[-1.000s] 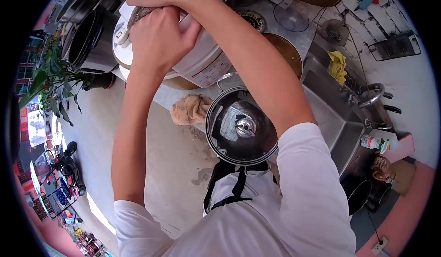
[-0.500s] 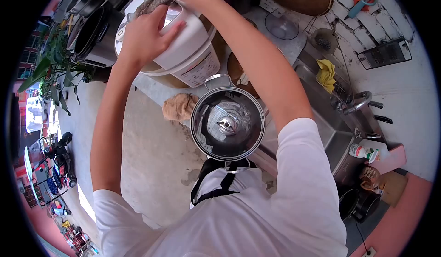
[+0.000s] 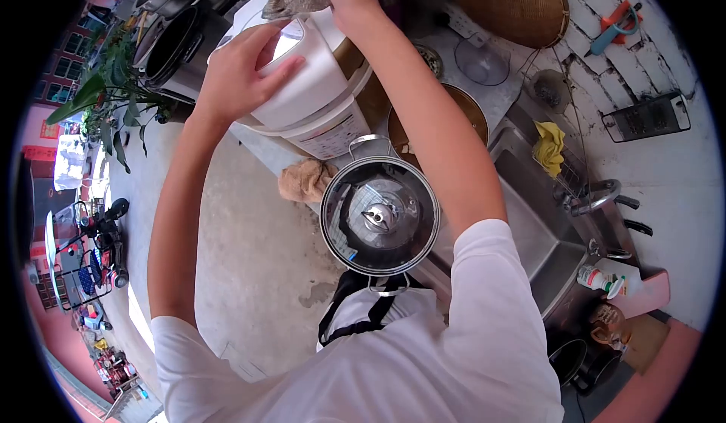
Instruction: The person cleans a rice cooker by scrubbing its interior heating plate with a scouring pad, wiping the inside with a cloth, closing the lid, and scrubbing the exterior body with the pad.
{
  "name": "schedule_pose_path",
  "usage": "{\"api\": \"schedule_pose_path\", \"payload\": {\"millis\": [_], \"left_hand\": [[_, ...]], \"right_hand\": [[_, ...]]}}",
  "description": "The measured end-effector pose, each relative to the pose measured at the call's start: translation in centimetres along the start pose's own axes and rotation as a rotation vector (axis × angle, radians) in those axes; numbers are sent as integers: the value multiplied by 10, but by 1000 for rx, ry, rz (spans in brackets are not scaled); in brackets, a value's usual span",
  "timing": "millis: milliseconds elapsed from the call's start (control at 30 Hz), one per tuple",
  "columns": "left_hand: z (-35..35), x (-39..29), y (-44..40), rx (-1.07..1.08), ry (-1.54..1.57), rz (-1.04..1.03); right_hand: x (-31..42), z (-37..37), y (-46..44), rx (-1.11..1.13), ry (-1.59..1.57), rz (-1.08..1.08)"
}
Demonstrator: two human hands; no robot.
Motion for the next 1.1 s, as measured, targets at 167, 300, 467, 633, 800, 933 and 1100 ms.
{"api": "schedule_pose_path", "payload": {"millis": [167, 300, 467, 633, 800, 933, 1100], "left_hand": [[9, 0, -10, 96, -59, 118], [7, 1, -18, 145, 3, 214], [37, 33, -59, 69, 220, 247], [30, 39, -85, 133, 181, 349], [0, 0, -86, 90, 29, 400], [-29, -19, -63, 73, 36, 425], [-58, -35, -26, -73, -97, 402]], "right_hand": [[71, 45, 57, -103, -52, -64], [87, 89, 100, -195, -21, -111], [101, 124, 143, -341, 10, -176], [111, 137, 191, -406, 139, -176], [115, 151, 238, -526, 76, -229], [119, 165, 265, -627, 75, -219], [113, 181, 287, -597, 35, -265]]}}
Point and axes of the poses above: each hand's wrist, its own y-axis away from the middle knuckle, its own z-axis out of the back of the hand, x = y × z, the point moved 5 cm from there along -y, towards the middle knuckle, and after that the axes turned 4 degrees about y, right-handed, at the moved point
